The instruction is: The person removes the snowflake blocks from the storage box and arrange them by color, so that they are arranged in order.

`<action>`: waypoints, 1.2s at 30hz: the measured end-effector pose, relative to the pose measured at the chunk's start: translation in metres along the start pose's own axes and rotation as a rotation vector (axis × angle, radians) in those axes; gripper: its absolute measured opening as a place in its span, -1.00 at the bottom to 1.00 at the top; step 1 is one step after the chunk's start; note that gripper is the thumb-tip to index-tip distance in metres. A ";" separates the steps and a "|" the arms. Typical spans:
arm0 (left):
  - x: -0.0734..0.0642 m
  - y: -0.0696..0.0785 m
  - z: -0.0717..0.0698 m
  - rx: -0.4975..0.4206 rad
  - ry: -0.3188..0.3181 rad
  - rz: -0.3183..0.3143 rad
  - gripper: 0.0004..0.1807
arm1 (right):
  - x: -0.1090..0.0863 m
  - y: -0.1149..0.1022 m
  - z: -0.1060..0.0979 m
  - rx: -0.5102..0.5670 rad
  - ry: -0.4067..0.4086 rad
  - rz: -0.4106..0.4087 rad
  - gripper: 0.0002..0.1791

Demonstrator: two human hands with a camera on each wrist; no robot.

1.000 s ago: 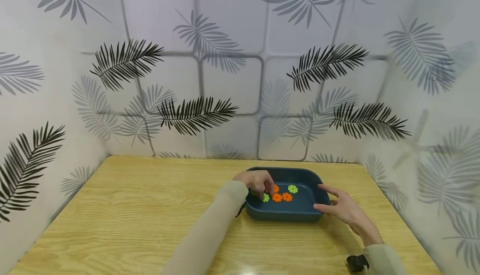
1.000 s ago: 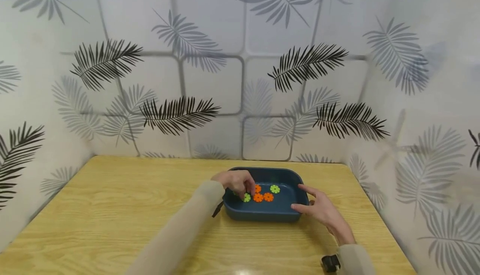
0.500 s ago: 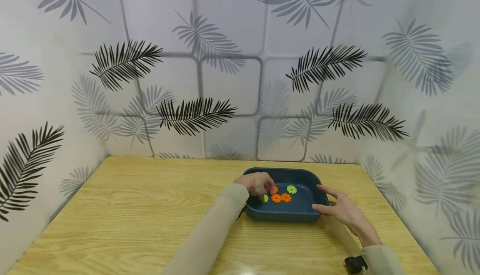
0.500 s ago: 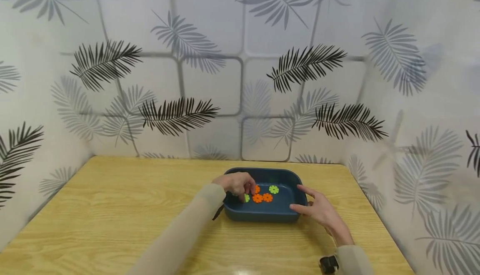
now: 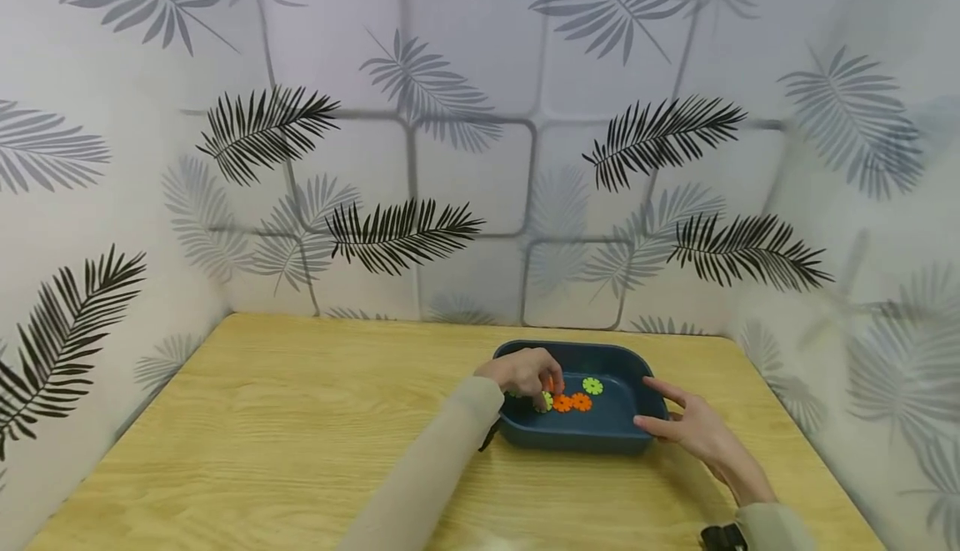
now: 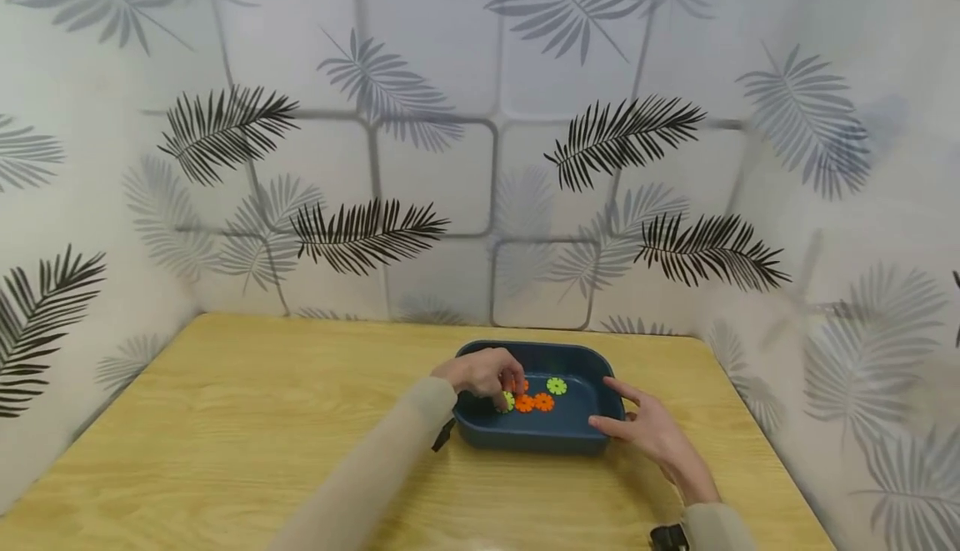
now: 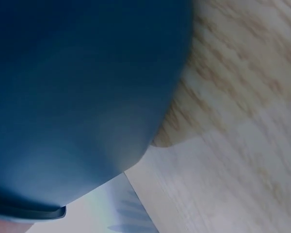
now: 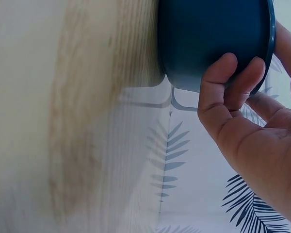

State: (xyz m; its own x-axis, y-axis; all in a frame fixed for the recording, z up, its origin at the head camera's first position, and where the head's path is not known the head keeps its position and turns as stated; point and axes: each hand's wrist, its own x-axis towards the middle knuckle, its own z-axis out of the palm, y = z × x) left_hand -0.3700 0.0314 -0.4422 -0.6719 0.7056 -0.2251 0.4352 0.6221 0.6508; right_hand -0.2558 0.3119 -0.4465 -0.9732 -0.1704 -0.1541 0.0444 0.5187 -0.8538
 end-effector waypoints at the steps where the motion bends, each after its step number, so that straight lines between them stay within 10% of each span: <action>1: -0.001 0.000 0.000 0.002 0.007 0.000 -0.74 | 0.001 -0.001 0.001 0.012 -0.005 -0.007 -0.02; 13: -0.009 0.007 -0.002 -0.142 0.210 0.137 -0.81 | -0.002 -0.002 -0.005 0.025 -0.028 0.033 0.01; 36: -0.037 -0.013 -0.004 -0.527 0.369 0.235 -0.63 | 0.000 0.004 -0.004 0.305 -0.085 0.008 -0.04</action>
State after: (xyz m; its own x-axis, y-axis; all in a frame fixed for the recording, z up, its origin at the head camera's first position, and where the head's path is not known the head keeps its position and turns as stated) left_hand -0.3532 -0.0043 -0.4399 -0.7960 0.5818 0.1668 0.3081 0.1523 0.9391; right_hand -0.2565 0.3172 -0.4476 -0.9508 -0.2433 -0.1918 0.1303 0.2476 -0.9601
